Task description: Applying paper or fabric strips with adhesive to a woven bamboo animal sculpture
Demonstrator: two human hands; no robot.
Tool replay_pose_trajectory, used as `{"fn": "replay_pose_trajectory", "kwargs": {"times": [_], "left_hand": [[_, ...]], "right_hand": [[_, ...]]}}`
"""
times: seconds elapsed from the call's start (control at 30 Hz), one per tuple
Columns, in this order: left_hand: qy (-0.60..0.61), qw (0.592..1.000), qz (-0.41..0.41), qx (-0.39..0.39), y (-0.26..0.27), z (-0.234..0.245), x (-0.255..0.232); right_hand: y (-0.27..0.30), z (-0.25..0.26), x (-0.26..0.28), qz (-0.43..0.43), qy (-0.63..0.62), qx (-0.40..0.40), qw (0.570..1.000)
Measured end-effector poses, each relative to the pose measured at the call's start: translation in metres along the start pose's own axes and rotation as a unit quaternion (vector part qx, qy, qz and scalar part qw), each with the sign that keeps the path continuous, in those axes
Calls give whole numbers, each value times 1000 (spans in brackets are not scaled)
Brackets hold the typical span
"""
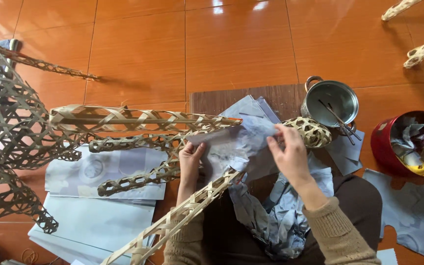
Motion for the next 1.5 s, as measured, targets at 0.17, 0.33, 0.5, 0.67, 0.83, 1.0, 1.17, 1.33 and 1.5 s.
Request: {"fn": "replay_pose_trajectory", "kwargs": {"times": [0.17,0.33,0.5,0.67,0.83,1.0,1.17,1.33,1.5], "left_hand": [[-45,998,-35,28,-33,30,55],[-37,999,-33,1,-14,6,19],[-47,996,-59,-54,-39,14,60],[-38,991,-106,-68,-38,10,55],[-108,981,-139,-77,-32,9,56],[-112,973,-173,-100,-29,-2,46],[-249,926,-255,-124,-33,-4,41],[-395,841,-366,-55,-33,-28,-6],[-471,750,-393,249,-132,-52,21]], "right_hand": [[11,-12,-60,-262,-169,0,950],[-18,-10,-15,-270,-231,-54,933],[-28,-4,-11,-139,-23,-47,989],[-43,7,8,81,185,-94,975],[-28,-13,87,261,318,80,908],[-39,-25,98,137,478,312,810],[-51,-20,115,21,470,469,747],[-38,-42,73,13,505,452,735],[-35,-55,45,-23,494,458,739]]}}
Point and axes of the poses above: each hand's wrist, its own y-axis away from the middle knuckle, its own z-axis out of the back of the hand, x = y × z, the point moved 1 cm from there along -y, towards the middle knuckle, and after that the axes turned 8 degrees about z, right-handed, at the moved point
